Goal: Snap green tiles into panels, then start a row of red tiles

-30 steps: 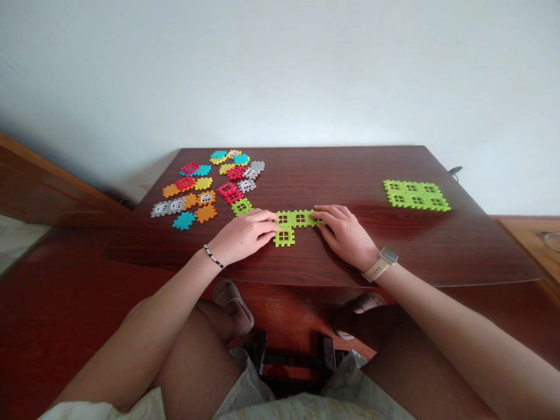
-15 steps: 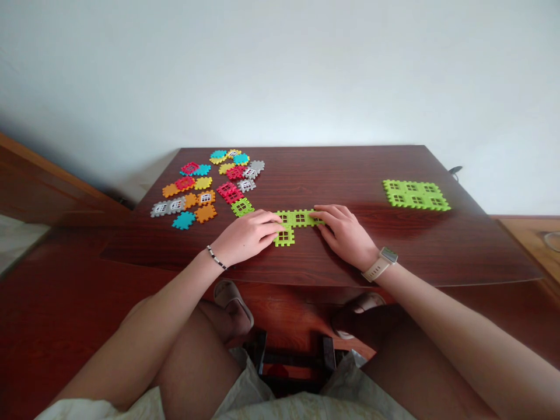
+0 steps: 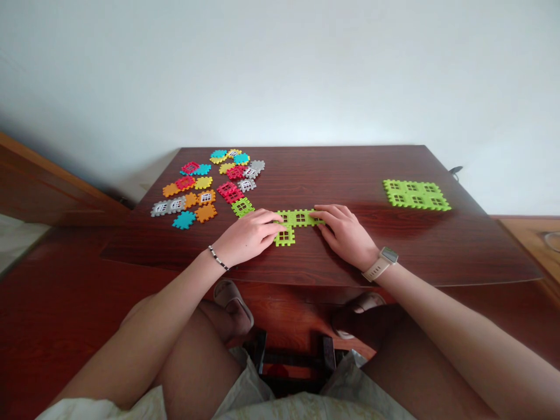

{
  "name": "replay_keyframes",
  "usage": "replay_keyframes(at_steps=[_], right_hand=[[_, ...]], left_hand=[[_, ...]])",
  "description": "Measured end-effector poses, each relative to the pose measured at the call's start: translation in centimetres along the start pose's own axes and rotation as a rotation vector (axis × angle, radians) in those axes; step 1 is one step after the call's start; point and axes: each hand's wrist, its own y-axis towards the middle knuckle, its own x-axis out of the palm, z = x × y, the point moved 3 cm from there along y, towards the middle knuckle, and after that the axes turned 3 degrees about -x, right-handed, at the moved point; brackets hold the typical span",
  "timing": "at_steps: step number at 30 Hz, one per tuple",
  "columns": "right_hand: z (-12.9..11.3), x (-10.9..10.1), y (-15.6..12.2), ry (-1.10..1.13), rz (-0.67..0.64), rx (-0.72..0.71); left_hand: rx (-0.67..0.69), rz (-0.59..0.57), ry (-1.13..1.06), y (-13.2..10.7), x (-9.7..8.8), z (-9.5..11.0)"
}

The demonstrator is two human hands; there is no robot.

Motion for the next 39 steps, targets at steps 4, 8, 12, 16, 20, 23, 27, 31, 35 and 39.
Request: replay_keyframes(at_steps=[4,8,12,16,20,23,27,31,35,39], right_hand=[[0.0,0.0,0.0,-0.005,-0.004,-0.001],[0.1,0.0,0.0,-0.01,-0.007,-0.003],[0.1,0.1,0.0,-0.01,-0.005,-0.003],[0.1,0.1,0.0,-0.009,-0.004,-0.005],[0.1,0.1,0.0,-0.006,-0.003,-0.008],[0.1,0.1,0.0,-0.007,0.0,-0.009],[0.1,0.0,-0.1,-0.014,0.005,-0.004],[0.1,-0.1,-0.2,-0.011,0.008,-0.003],[0.2,-0.1,-0.2,-0.006,0.011,-0.004],[0.3,-0.2,-0.3,-0.01,0.008,-0.006]], left_hand=[[0.0,-0.003,0.009,0.0,0.0,0.1],[0.004,-0.01,0.02,0.1,0.0,0.2],[0.025,-0.011,0.02,0.1,0.2,0.1],[0.045,-0.028,0.04,0.2,0.5,0.1],[0.047,-0.036,0.052,0.1,0.5,0.1],[0.047,-0.035,0.058,0.1,0.6,0.1],[0.07,-0.037,0.071,0.1,0.8,0.1],[0.085,-0.032,0.048,0.0,0.8,-0.2],[0.111,0.005,0.046,-0.3,0.2,-0.7],[0.114,0.047,0.073,-0.5,-0.9,-1.3]])
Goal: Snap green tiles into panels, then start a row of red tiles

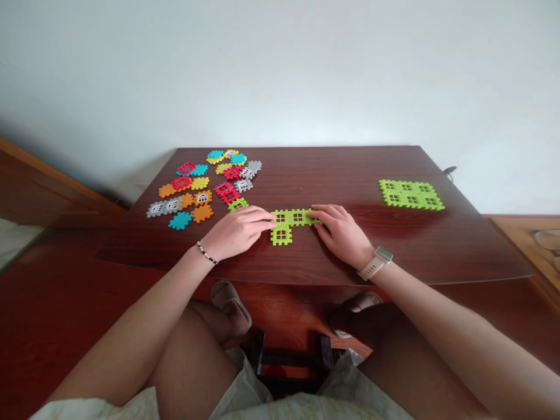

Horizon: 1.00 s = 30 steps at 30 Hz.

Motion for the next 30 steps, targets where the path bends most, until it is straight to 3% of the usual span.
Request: replay_keyframes(at_steps=[13,21,30], right_hand=[[0.1,0.1,0.0,-0.013,-0.006,0.005],[0.0,0.1,0.0,-0.011,-0.009,0.017],[-0.1,-0.1,0.0,-0.004,-0.01,0.013]], left_hand=[[0.052,0.018,0.036,0.3,0.1,0.1],[0.043,0.032,0.055,0.7,0.6,1.5],[0.017,0.041,0.005,0.4,0.9,1.2]])
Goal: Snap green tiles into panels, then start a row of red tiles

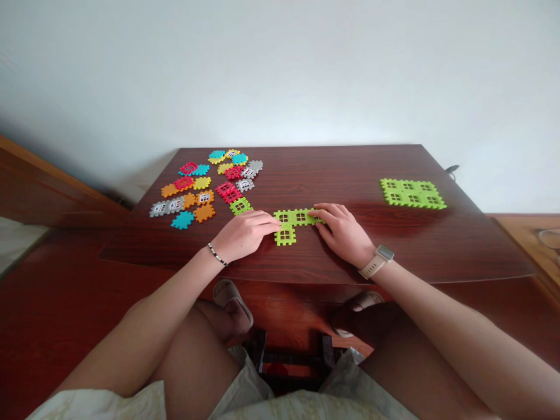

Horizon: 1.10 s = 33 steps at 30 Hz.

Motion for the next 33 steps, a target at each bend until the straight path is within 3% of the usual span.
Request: replay_keyframes(at_steps=[17,25,33], right_hand=[[-0.1,-0.1,-0.2,-0.004,0.024,-0.006],[-0.1,-0.1,-0.2,-0.006,0.024,-0.002],[0.0,0.0,-0.2,-0.004,0.018,-0.006]], left_hand=[[-0.076,-0.027,0.008,0.1,0.7,1.2],[-0.093,0.0,-0.097,0.3,0.9,1.0],[-0.102,-0.041,-0.007,0.5,0.7,1.4]])
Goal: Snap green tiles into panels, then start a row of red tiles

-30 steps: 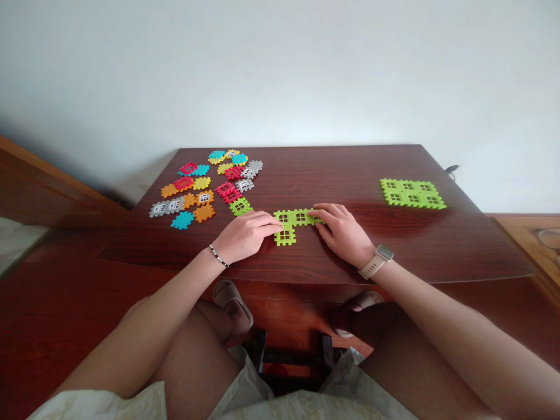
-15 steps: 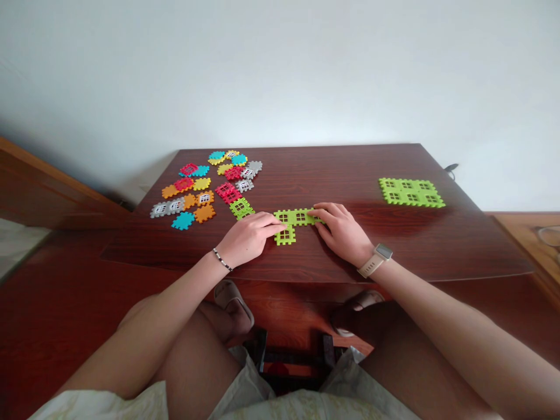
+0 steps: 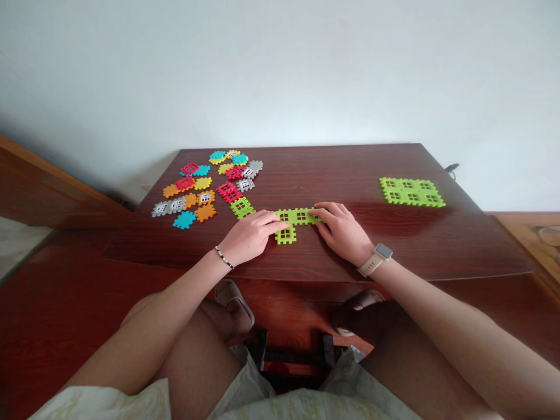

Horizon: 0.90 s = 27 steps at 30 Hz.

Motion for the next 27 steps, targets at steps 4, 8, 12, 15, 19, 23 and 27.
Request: replay_keyframes(at_steps=[4,8,12,15,19,23,27], right_hand=[[0.1,0.1,0.0,-0.001,0.001,-0.004],[0.1,0.1,0.0,-0.004,0.001,-0.003],[0.0,0.1,0.1,-0.01,-0.002,0.003],[-0.1,0.1,0.1,-0.008,-0.003,0.003],[-0.3,0.1,0.2,-0.012,-0.007,-0.003],[-0.3,0.1,0.2,-0.01,-0.015,0.004],[-0.2,0.1,0.3,-0.003,-0.019,0.013]], left_hand=[[-0.004,-0.017,0.008,0.0,0.1,0.1],[-0.008,-0.016,-0.042,0.2,0.2,0.2],[-0.009,-0.019,-0.056,0.3,0.3,0.1],[-0.019,-0.003,-0.06,0.2,0.4,0.0],[-0.033,0.012,-0.068,0.0,0.5,-0.1],[-0.128,0.05,-0.146,0.1,0.5,-0.6],[-0.226,0.07,-0.17,0.1,0.8,-1.4]])
